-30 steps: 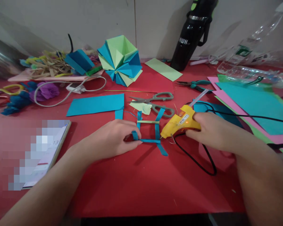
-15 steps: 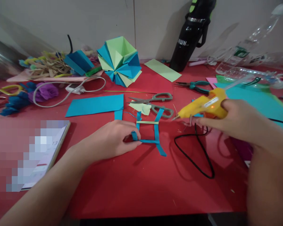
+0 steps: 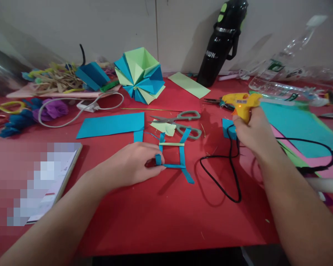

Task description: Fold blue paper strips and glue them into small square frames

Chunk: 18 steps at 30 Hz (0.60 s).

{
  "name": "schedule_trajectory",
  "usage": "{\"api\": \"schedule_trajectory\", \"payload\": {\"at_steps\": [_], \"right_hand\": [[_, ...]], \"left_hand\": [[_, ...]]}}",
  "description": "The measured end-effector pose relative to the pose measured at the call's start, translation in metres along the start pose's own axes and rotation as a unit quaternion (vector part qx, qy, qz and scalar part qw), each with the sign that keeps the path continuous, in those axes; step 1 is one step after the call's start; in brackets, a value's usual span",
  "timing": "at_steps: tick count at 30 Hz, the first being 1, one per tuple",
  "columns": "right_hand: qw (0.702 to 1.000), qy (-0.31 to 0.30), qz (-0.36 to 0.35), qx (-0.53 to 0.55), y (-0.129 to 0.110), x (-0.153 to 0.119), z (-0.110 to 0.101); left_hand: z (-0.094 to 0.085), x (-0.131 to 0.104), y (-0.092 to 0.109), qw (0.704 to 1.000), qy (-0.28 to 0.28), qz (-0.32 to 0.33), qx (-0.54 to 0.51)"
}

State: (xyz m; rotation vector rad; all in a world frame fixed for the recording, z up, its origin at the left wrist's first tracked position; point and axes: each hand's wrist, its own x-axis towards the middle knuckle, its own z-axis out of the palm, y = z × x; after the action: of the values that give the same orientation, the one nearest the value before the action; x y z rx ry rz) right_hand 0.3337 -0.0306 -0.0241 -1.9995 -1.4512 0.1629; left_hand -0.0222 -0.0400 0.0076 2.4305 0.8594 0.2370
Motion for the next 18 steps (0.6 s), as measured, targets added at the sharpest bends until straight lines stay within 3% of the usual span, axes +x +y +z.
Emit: {"api": "schedule_trajectory", "payload": {"at_steps": [3,8,18], "right_hand": [[0.999,0.029,0.013,0.014,-0.005,0.003,0.009],[1.0,0.006,0.003,0.004,-0.003,0.008,0.019],[0.999,0.016,0.005,0.04,0.0,0.009,0.017]], "left_hand": [[0.001,0.0,0.0,1.0,-0.005,-0.014,-0.006],[0.003,0.0,0.0,1.0,0.001,-0.005,-0.013],[0.003,-0.001,-0.002,1.0,0.014,0.018,-0.001]]}}
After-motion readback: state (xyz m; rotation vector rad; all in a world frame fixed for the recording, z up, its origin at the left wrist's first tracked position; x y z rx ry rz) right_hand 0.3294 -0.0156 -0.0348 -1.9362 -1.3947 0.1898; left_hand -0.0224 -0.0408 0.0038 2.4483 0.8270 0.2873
